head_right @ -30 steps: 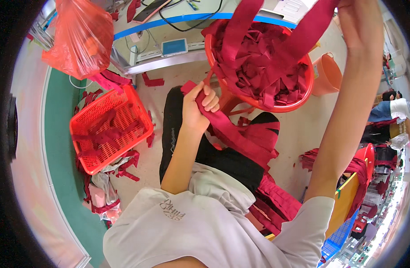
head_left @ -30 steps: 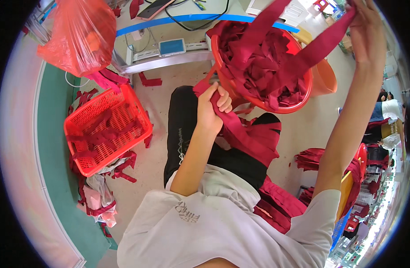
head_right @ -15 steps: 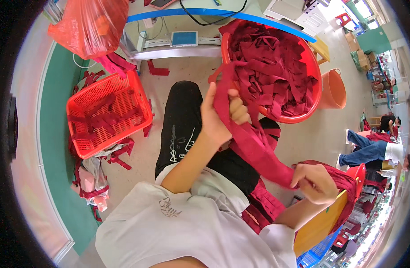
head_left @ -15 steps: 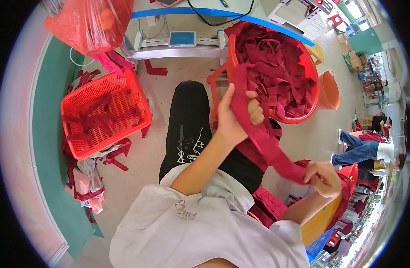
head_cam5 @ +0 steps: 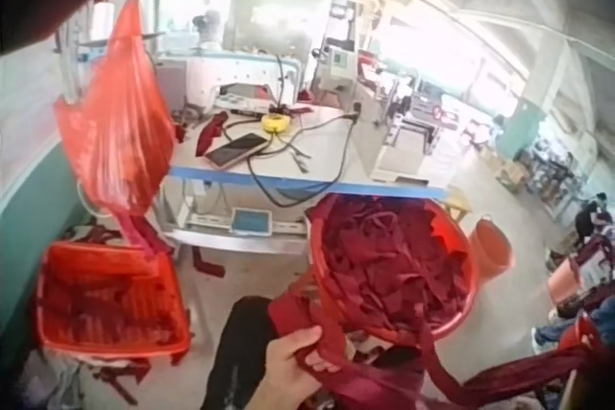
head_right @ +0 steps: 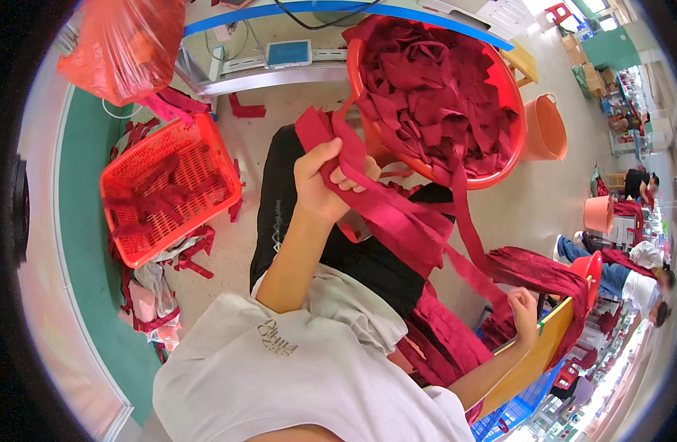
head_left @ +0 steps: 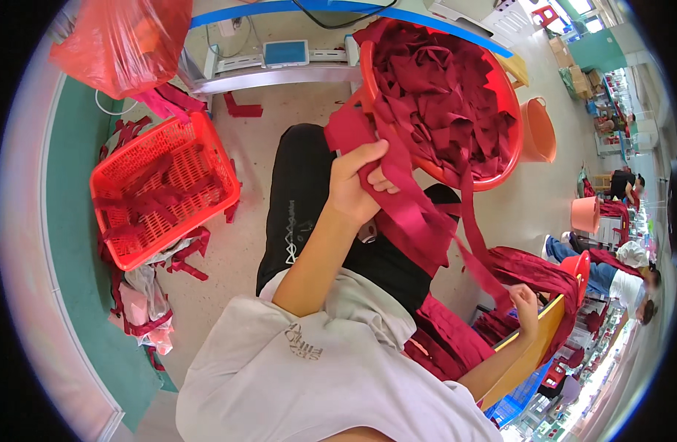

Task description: Sort, organize, and tie bundles of red fabric strips in a workshop setting.

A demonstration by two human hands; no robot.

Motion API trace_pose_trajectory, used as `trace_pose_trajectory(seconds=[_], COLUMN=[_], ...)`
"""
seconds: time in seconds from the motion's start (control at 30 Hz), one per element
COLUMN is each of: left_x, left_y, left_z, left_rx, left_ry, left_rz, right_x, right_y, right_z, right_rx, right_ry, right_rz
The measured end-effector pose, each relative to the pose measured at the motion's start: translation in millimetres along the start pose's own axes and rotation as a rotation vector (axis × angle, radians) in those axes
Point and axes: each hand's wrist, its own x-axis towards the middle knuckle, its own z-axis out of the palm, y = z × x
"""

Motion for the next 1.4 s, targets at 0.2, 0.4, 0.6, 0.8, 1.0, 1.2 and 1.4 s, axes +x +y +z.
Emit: trace_pose_trajectory(seconds=[0.2,0.4,0.6,0.8,1.0,1.2,1.4], left_x=[-2,-6,-4,0,1,2,0], left_y=[-23,-43,-33,-24,-27,-35,-44], left_z=[25,39,9,7,13,5,3], left_rx=[0.4,0.742,0.787,0.521,0.433,0.445,0.468], left_ry=[0.134,0.144,0.062,0.099,0.205,0.193,0.199], left_rz=[-0.374,-0.385,-0.482,-0.195,-0.05,-0.055,-0.124], right_x=[21,69,50,20,23,24,28], right_y=[-164,-221,-300,-305,-268,-264,-264], right_z=[138,184,173,181,218,211,204], right_rx=[0.326,0.541,0.701,0.539,0.501,0.425,0.444], right_ry=[-0.226,-0.303,-0.385,-0.45,-0.526,-0.488,-0.551], right_rz=[-0.621,-0.414,-0.637,-0.586,-0.497,-0.497,-0.439])
